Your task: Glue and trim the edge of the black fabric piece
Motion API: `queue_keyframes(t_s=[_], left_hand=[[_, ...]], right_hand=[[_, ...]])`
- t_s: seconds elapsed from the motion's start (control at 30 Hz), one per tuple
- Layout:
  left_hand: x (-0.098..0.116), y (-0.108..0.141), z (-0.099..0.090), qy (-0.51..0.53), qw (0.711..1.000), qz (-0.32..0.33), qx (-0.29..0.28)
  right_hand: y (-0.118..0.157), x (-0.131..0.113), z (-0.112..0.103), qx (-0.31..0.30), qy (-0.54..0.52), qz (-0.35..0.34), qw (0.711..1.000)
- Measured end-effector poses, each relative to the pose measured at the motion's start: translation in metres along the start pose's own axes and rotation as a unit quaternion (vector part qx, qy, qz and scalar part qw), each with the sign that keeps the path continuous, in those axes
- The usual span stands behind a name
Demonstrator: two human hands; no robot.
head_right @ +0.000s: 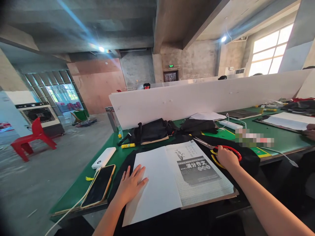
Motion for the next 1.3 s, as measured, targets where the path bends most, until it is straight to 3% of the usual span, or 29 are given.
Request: queue_keyframes(t_s=[0.43, 0.67, 0.9, 1.03, 1.2, 1.3], left_hand=[[-0.009, -0.001, -0.001, -0.019, 0.999, 0.039, 0.0], [-0.015, 0.004, -0.008, -0.024, 0.999, 0.031, -0.02], [-0.022, 0.004, -0.004, -0.008, 1.0, 0.026, -0.012], [-0.025, 0.004, -0.003, -0.001, 1.0, 0.028, 0.009], [-0.027, 0.004, -0.003, 0.01, 1.0, 0.025, 0.012], [-0.027, 0.003, -0.003, 0.01, 1.0, 0.024, 0.014]], right_hand=[[0.001, 0.0, -0.004, -0.005, -0.001, 0.005, 1.0], [0.001, 0.0, -0.002, 0.001, 0.002, 0.003, 1.0], [-0.001, -0.002, -0.006, 0.0, -0.003, -0.011, 1.0], [-0.01, -0.006, -0.024, 0.02, -0.007, -0.015, 1.0], [-0.033, -0.019, -0.057, 0.039, -0.048, 0.107, 0.992], [-0.056, -0.052, -0.076, 0.06, -0.099, 0.051, 0.992]])
Point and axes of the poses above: each hand's wrist, its own y-axis away from the middle knuckle, its own z-axis out of the palm, x = y × z, the point moved 6 cm from there along -y, towards the middle knuckle, and after that the axes turned 12 degrees about x, right-handed, at the moved point
